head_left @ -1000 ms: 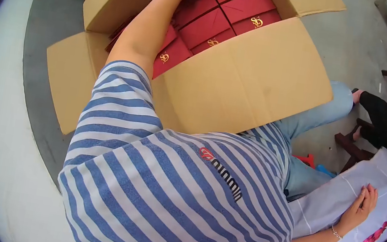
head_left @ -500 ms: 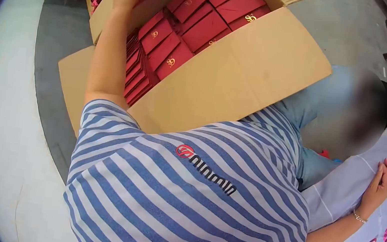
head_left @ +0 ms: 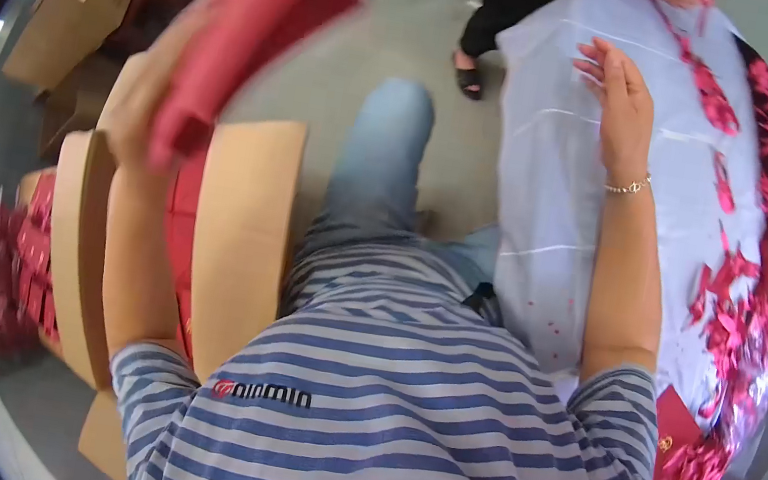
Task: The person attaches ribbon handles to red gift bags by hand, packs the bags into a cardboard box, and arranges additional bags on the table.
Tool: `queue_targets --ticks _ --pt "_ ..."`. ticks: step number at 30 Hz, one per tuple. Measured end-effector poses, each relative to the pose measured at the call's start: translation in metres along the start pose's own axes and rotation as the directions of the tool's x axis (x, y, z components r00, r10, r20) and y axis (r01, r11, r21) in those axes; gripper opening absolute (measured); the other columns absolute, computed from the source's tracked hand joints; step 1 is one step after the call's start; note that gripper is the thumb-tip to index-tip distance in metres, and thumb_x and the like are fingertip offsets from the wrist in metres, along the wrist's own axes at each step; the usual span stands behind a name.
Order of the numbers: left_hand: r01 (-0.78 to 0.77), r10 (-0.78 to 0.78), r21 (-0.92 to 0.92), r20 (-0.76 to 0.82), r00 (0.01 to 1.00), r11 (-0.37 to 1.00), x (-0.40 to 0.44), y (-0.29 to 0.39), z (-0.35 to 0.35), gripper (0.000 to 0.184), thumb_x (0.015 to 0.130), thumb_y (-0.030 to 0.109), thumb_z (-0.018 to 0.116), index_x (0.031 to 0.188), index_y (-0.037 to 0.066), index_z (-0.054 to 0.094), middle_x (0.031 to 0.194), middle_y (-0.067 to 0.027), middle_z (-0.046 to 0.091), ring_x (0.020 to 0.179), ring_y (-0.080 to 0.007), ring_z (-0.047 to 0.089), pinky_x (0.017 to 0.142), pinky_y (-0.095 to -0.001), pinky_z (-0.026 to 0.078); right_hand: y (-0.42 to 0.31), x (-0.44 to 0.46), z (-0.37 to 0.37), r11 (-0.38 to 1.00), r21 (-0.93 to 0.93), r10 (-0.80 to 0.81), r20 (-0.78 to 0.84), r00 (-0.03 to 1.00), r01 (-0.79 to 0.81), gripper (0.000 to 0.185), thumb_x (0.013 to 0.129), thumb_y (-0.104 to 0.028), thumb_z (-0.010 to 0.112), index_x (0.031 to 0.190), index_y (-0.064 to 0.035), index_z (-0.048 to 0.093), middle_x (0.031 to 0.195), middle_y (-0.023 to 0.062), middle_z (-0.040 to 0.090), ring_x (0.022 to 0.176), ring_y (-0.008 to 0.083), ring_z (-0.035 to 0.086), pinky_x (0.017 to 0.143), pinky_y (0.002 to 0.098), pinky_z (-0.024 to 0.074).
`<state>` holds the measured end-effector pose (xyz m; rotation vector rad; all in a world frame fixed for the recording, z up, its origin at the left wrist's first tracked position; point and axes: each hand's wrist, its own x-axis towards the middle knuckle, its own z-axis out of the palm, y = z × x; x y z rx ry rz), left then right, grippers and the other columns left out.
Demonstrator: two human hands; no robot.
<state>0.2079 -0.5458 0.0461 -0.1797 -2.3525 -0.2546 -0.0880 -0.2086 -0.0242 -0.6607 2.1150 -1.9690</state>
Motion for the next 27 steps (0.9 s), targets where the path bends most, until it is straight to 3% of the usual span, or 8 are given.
queue_targets --ticks 3,5,7,10,14,21,24,27 --pt "-0.435 0.449 -0.157 0.068 0.891 0.887 0.074 0.046 0.063 0.042 0.088 0.015 0.052 0.127 0.004 0.060 0.130 -0.0132 0.061 0.121 -0.0336 0.057 0.098 -0.0400 0.049 -0.026 0.002 -0.036 0.871 0.444 0.129 0.205 0.970 -0.209 0.062 0.103 -0.051 0.035 0.128 0.0035 0.053 0.124 0.0169 0.061 0.113 0.0253 0.059 0.099 0.0372 0.0445" --pt "-0.633 0.662 -0.253 0.043 0.748 0.731 0.109 0.068 0.090 0.041 0.088 0.016 0.052 0.127 0.007 0.060 0.133 -0.0103 0.059 0.121 -0.0353 0.057 0.098 -0.0415 0.050 -0.047 -0.003 -0.063 0.761 0.498 0.155 0.483 0.862 -0.416 0.074 0.101 -0.058 0.027 0.136 0.0039 0.045 0.135 0.0180 0.054 0.123 0.0276 0.052 0.107 0.0404 0.0386" --pt "-0.765 0.796 -0.344 -0.078 0.600 0.544 0.131 0.100 0.128 0.040 0.089 0.015 0.051 0.128 0.009 0.059 0.136 -0.0104 0.056 0.122 -0.0366 0.055 0.098 -0.0443 0.049 -0.066 -0.038 -0.083 0.691 0.558 0.290 0.367 0.884 -0.459 0.069 0.102 -0.054 0.032 0.139 0.0026 0.043 0.139 0.0157 0.052 0.128 0.0271 0.049 0.110 0.0398 0.0366" --pt "-0.861 0.859 -0.378 -0.248 0.447 0.339 0.151 0.142 0.180 0.043 0.090 0.015 0.049 0.133 0.014 0.053 0.140 -0.0094 0.053 0.125 -0.0350 0.053 0.098 -0.0454 0.049 -0.068 -0.092 -0.116 0.654 0.654 0.177 0.356 0.918 -0.380 0.062 0.101 -0.047 0.037 0.140 0.0013 0.043 0.139 0.0147 0.052 0.128 0.0275 0.049 0.109 0.0415 0.0386" --pt "-0.862 0.846 -0.478 -0.377 0.376 0.170 0.166 0.198 0.234 0.044 0.090 0.016 0.049 0.134 0.014 0.052 0.138 -0.0106 0.054 0.122 -0.0346 0.053 0.101 -0.0470 0.044 -0.059 -0.161 -0.152 0.676 0.703 0.283 0.029 0.959 -0.221 0.057 0.101 -0.041 0.043 0.139 0.0005 0.043 0.138 0.0142 0.053 0.126 0.0280 0.051 0.108 0.0434 0.0410" --pt "-0.815 0.702 -0.557 -0.516 0.491 0.161 0.181 0.273 0.336 0.045 0.091 0.015 0.048 0.134 0.026 0.053 0.139 -0.0106 0.052 0.126 -0.0352 0.049 0.104 -0.0468 0.041 -0.042 -0.229 -0.194 0.730 0.673 0.475 -0.368 0.800 -0.124 0.045 0.098 -0.026 0.055 0.135 -0.0012 0.048 0.132 0.0125 0.058 0.119 0.0280 0.057 0.105 0.0463 0.0447" --pt "-0.525 0.594 -0.633 -0.125 0.795 0.570 0.175 0.288 0.358 0.046 0.090 0.017 0.051 0.136 0.027 0.051 0.151 -0.0169 0.033 0.136 -0.0370 0.036 0.107 -0.0480 0.037 0.001 -0.251 -0.233 0.819 0.574 0.398 -0.544 0.738 -0.018 0.043 0.095 -0.023 0.061 0.132 -0.0030 0.051 0.128 0.0104 0.060 0.116 0.0272 0.058 0.101 0.0418 0.0471" --pt "-0.338 0.571 -0.668 0.159 0.805 0.663 0.176 0.266 0.352 0.055 0.082 0.019 0.065 0.136 0.020 0.052 0.152 -0.0201 0.030 0.135 -0.0370 0.037 0.107 -0.0483 0.037 -0.005 -0.253 -0.238 0.820 0.572 0.428 -0.639 0.640 0.023 0.043 0.096 -0.025 0.060 0.132 -0.0032 0.051 0.127 0.0103 0.061 0.114 0.0270 0.059 0.099 0.0427 0.0491"
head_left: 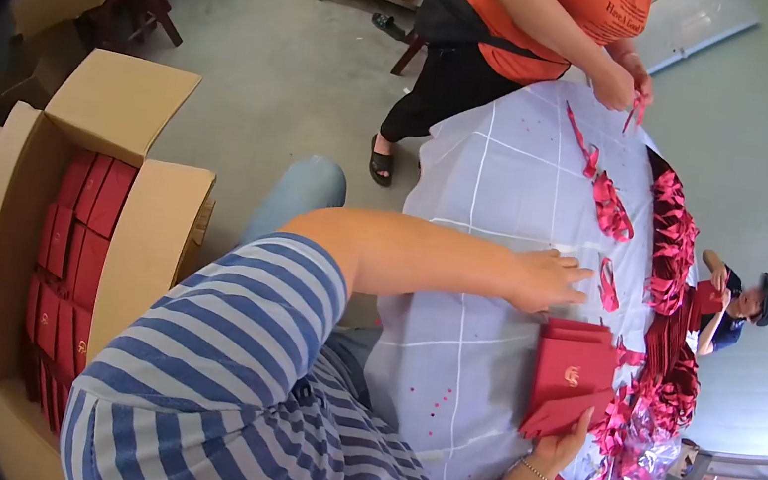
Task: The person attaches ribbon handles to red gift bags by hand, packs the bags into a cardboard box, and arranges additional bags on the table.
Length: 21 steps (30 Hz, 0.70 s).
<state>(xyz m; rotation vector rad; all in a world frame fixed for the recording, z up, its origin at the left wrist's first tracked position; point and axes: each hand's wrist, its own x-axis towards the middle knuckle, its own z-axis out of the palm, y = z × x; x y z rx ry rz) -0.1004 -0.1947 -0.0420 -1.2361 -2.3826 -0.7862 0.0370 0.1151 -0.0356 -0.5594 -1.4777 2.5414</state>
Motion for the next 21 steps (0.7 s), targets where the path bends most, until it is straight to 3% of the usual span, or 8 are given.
queue_targets --ticks 3,6,11,13,15,17,18,21 --pt "0.115 -0.111 -0.056 0.082 0.990 0.992 -0.029 -0.020 -0.018 0.052 0.077 0.017 0.072 0.127 0.011 0.059 0.149 -0.0216 0.034 0.131 -0.0372 0.041 0.107 -0.0471 0.037 0.001 -0.002 0.008 0.996 -0.001 -0.085 -0.022 0.996 0.085 0.046 0.096 -0.028 0.060 0.133 -0.0026 0.050 0.126 0.0100 0.061 0.114 0.0271 0.059 0.098 0.0427 0.0490" --pt "0.096 -0.125 -0.119 -0.267 0.955 0.988 -0.076 -0.064 -0.042 0.040 0.078 0.014 0.070 0.117 0.007 0.065 0.138 -0.0203 0.048 0.125 -0.0380 0.048 0.104 -0.0459 0.041 0.013 -0.008 0.017 0.963 -0.090 -0.256 -0.009 0.967 0.254 0.047 0.098 -0.034 0.056 0.129 0.0012 0.052 0.123 0.0124 0.060 0.109 0.0257 0.061 0.093 0.0410 0.0510" --pt "0.503 -0.400 -0.040 -0.661 0.635 0.864 -0.201 -0.150 -0.075 0.031 0.078 0.007 0.065 0.109 0.005 0.067 0.129 -0.0172 0.057 0.117 -0.0374 0.054 0.100 -0.0454 0.044 0.025 -0.032 0.062 0.880 -0.262 -0.442 -0.141 0.886 0.397 0.041 0.096 -0.036 0.059 0.112 0.0013 0.060 0.107 0.0089 0.062 0.099 0.0220 0.062 0.088 0.0388 0.0518" --pt "0.810 -0.642 -0.045 -0.636 0.428 0.585 -0.251 -0.176 -0.068 0.029 0.074 0.013 0.066 0.101 0.004 0.069 0.114 -0.0183 0.063 0.109 -0.0368 0.058 0.095 -0.0467 0.046 0.014 -0.019 0.027 0.827 -0.467 -0.451 -0.219 0.865 0.313 0.060 0.094 -0.041 0.059 0.137 0.0006 0.047 0.135 0.0152 0.054 0.120 0.0290 0.055 0.100 0.0420 0.0463" --pt "0.995 -0.921 0.058 -0.378 0.097 0.081 -0.286 -0.173 -0.055 0.028 0.076 0.017 0.067 0.102 0.006 0.071 0.113 -0.0149 0.064 0.111 -0.0331 0.058 0.096 -0.0491 0.044 0.004 -0.023 0.029 0.569 -0.774 -0.640 -0.205 0.741 0.278 0.066 0.092 -0.037 0.060 0.139 0.0050 0.042 0.135 0.0215 0.052 0.122 0.0314 0.052 0.101 0.0436 0.0457" --pt "0.982 -0.982 0.156 -0.172 -0.082 -0.110 -0.323 -0.179 -0.013 0.025 0.078 0.020 0.068 0.101 0.010 0.072 0.110 -0.0102 0.067 0.111 -0.0294 0.059 0.095 -0.0499 0.042 0.011 -0.036 0.071 -0.121 -0.987 -0.914 0.152 0.376 0.106 0.067 0.092 -0.034 0.062 0.141 0.0055 0.038 0.133 0.0238 0.051 0.118 0.0323 0.055 0.098 0.0432 0.0481" --pt "0.982 -0.982 0.139 -0.159 -0.103 -0.126 -0.324 -0.179 -0.011 0.025 0.078 0.020 0.068 0.101 0.010 0.072 0.110 -0.0102 0.067 0.111 -0.0294 0.059 0.095 -0.0499 0.042 0.013 -0.048 0.107 -0.096 -0.979 -0.865 0.172 0.472 0.180 0.070 0.092 -0.032 0.065 0.144 0.0031 0.034 0.134 0.0247 0.049 0.113 0.0331 0.058 0.094 0.0419 0.0512" --pt "0.983 -0.999 0.180 0.021 -0.032 -0.028 -0.319 -0.193 0.005 0.013 0.076 0.018 0.065 0.083 0.013 0.075 0.087 -0.0094 0.072 0.094 -0.0269 0.068 0.085 -0.0420 0.047 0.041 -0.045 0.162 -0.509 -0.715 -0.564 0.697 0.442 0.479 0.072 0.090 -0.029 0.068 0.145 0.0006 0.031 0.139 0.0244 0.045 0.116 0.0354 0.054 0.095 0.0431 0.0482"
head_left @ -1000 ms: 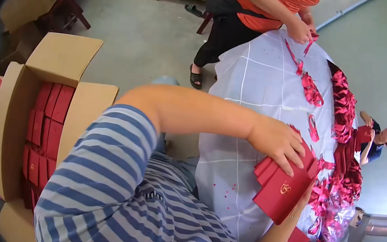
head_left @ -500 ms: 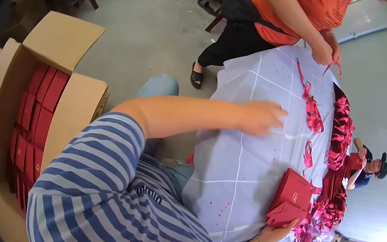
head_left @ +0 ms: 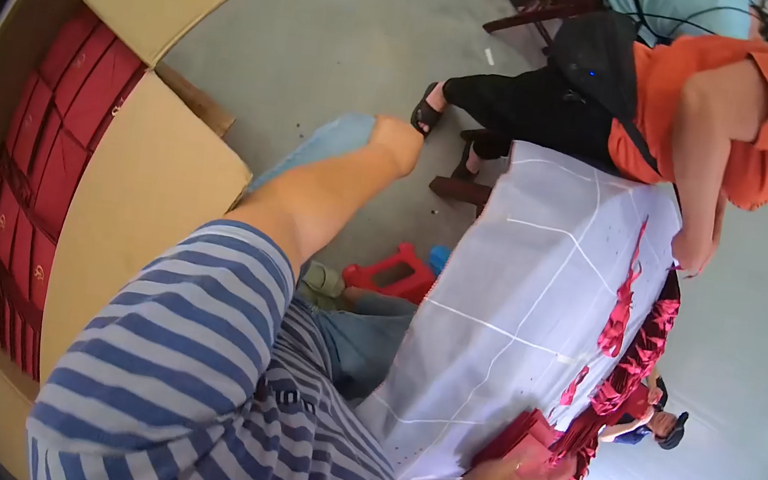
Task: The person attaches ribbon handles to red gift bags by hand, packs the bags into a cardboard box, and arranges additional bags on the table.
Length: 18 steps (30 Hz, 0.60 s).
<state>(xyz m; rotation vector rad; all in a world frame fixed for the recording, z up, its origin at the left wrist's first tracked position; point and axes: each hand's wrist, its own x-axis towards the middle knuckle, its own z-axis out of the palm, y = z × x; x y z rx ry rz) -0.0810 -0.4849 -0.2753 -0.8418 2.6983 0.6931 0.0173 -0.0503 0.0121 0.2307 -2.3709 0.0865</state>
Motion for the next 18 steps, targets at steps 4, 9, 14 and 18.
queue_targets --ticks 4,9,14,18 --pt "-0.075 0.076 -0.028 0.022 0.997 0.997 -0.006 0.004 -0.003 0.014 0.077 0.016 0.063 0.084 0.012 0.075 0.088 -0.0099 0.073 0.096 -0.0256 0.067 0.084 -0.0403 0.047 -0.137 0.003 0.033 0.855 0.460 -0.438 0.399 0.805 0.237 0.077 0.082 -0.020 0.070 0.144 0.0010 0.031 0.147 0.0265 0.036 0.136 0.0417 0.035 0.113 0.0495 0.0279" --pt "-0.095 0.096 -0.074 0.001 0.995 0.993 -0.002 0.004 -0.002 0.016 0.080 0.015 0.061 0.086 0.013 0.075 0.092 -0.0089 0.073 0.096 -0.0258 0.067 0.085 -0.0397 0.047 -0.181 -0.009 0.050 0.759 0.591 -0.623 0.541 0.565 0.271 0.068 0.075 -0.014 0.076 0.135 -0.0007 0.046 0.143 0.0275 0.040 0.134 0.0471 0.035 0.111 0.0532 0.0289" --pt "-0.121 0.125 -0.100 0.033 0.992 0.988 0.000 0.000 -0.006 0.016 0.079 0.015 0.061 0.087 0.012 0.075 0.093 -0.0100 0.073 0.096 -0.0265 0.067 0.086 -0.0397 0.047 -0.181 -0.009 0.055 0.814 0.506 -0.560 0.556 0.614 0.284 0.029 0.077 0.002 0.065 0.105 -0.0023 0.068 0.131 0.0211 0.055 0.130 0.0467 0.041 0.108 0.0516 0.0329" --pt "-0.123 0.129 -0.112 0.045 0.991 0.986 0.001 -0.001 -0.006 0.016 0.078 0.014 0.062 0.087 0.012 0.075 0.093 -0.0107 0.073 0.098 -0.0271 0.066 0.086 -0.0395 0.048 -0.178 -0.009 0.062 0.812 0.493 -0.568 0.545 0.616 0.312 0.029 0.076 0.006 0.061 0.102 -0.0034 0.069 0.128 0.0183 0.058 0.130 0.0464 0.042 0.108 0.0507 0.0337"
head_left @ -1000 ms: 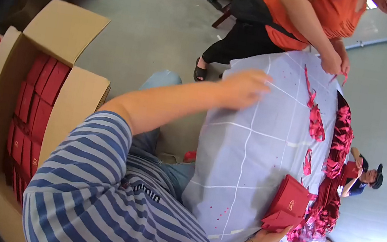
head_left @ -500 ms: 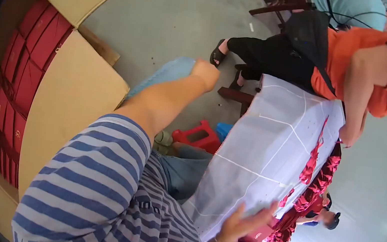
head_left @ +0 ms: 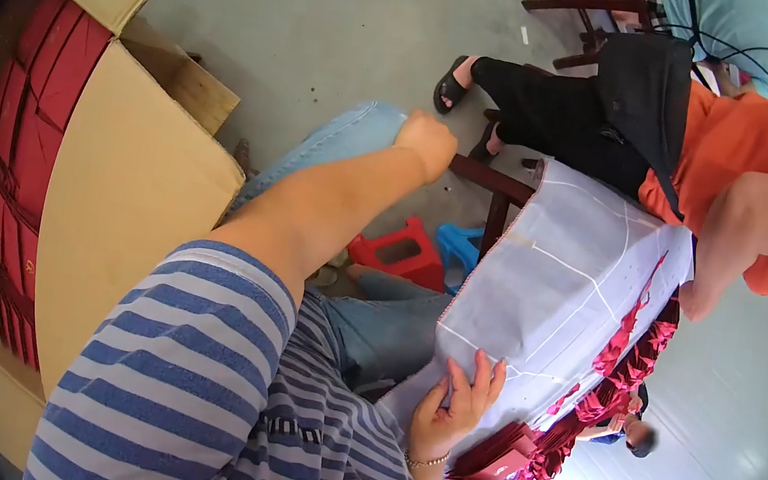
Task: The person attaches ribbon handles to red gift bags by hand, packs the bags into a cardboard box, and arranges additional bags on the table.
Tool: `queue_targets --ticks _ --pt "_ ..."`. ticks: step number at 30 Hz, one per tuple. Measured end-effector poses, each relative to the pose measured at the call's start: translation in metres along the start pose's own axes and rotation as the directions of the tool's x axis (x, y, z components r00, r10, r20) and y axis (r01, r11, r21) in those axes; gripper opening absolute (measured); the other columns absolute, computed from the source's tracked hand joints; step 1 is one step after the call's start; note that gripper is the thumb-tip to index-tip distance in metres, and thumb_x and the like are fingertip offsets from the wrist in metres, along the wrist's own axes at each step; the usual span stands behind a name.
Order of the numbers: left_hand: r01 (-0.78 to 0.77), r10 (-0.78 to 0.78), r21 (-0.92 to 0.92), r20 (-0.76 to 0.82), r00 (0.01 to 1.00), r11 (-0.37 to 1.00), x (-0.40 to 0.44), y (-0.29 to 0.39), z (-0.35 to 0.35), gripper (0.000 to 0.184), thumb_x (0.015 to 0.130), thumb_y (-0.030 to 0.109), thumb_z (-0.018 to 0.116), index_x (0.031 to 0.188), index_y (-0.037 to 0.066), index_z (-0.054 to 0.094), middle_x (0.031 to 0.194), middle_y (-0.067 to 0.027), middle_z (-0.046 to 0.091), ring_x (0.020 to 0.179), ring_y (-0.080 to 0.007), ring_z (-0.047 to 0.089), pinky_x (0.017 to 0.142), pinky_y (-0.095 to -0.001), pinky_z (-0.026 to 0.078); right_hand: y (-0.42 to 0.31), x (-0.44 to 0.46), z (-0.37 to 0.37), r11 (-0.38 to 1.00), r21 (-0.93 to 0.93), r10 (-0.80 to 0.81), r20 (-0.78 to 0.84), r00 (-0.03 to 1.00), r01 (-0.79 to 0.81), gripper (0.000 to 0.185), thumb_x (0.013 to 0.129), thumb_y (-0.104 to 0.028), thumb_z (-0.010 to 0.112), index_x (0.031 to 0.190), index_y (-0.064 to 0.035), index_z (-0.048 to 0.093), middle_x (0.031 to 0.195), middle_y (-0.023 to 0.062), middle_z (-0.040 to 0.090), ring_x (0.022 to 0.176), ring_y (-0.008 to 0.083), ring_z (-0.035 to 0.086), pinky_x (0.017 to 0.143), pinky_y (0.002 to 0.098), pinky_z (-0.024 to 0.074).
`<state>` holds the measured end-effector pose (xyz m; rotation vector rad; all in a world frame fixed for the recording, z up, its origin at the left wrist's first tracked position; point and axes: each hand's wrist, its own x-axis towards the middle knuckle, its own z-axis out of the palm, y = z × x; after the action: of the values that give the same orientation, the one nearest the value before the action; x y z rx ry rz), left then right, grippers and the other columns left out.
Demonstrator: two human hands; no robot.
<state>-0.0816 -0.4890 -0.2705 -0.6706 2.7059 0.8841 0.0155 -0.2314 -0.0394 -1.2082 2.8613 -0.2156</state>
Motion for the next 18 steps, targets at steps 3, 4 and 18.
queue_targets --ticks 3,4,18 --pt "0.016 -0.016 0.001 0.016 1.000 1.000 0.0013 0.0001 0.0022 0.016 0.078 0.014 0.062 0.086 0.012 0.075 0.094 -0.0104 0.073 0.097 -0.0271 0.067 0.086 -0.0390 0.048 0.0003 0.0025 -0.0006 1.000 0.012 0.009 -0.007 1.000 -0.009 0.030 0.075 0.008 0.058 0.099 -0.0039 0.070 0.127 0.0176 0.059 0.130 0.0462 0.042 0.108 0.0502 0.0338" --pt "0.017 -0.017 0.002 0.019 1.000 1.000 0.0017 -0.0001 0.0028 0.016 0.078 0.014 0.062 0.086 0.012 0.075 0.094 -0.0104 0.073 0.097 -0.0271 0.067 0.086 -0.0390 0.048 -0.0010 0.0035 -0.0015 1.000 0.024 0.016 0.000 1.000 -0.016 0.029 0.076 0.009 0.058 0.099 -0.0033 0.070 0.127 0.0178 0.059 0.131 0.0454 0.042 0.109 0.0497 0.0322" --pt "-0.005 0.004 0.028 0.024 1.000 1.000 -0.0002 -0.0002 -0.0033 0.015 0.078 0.015 0.062 0.086 0.012 0.075 0.094 -0.0101 0.073 0.096 -0.0251 0.068 0.086 -0.0378 0.048 -0.0023 0.0029 -0.0029 0.999 0.032 0.026 0.026 0.999 -0.026 0.029 0.076 0.011 0.055 0.098 -0.0024 0.070 0.126 0.0174 0.060 0.134 0.0445 0.039 0.111 0.0495 0.0297"
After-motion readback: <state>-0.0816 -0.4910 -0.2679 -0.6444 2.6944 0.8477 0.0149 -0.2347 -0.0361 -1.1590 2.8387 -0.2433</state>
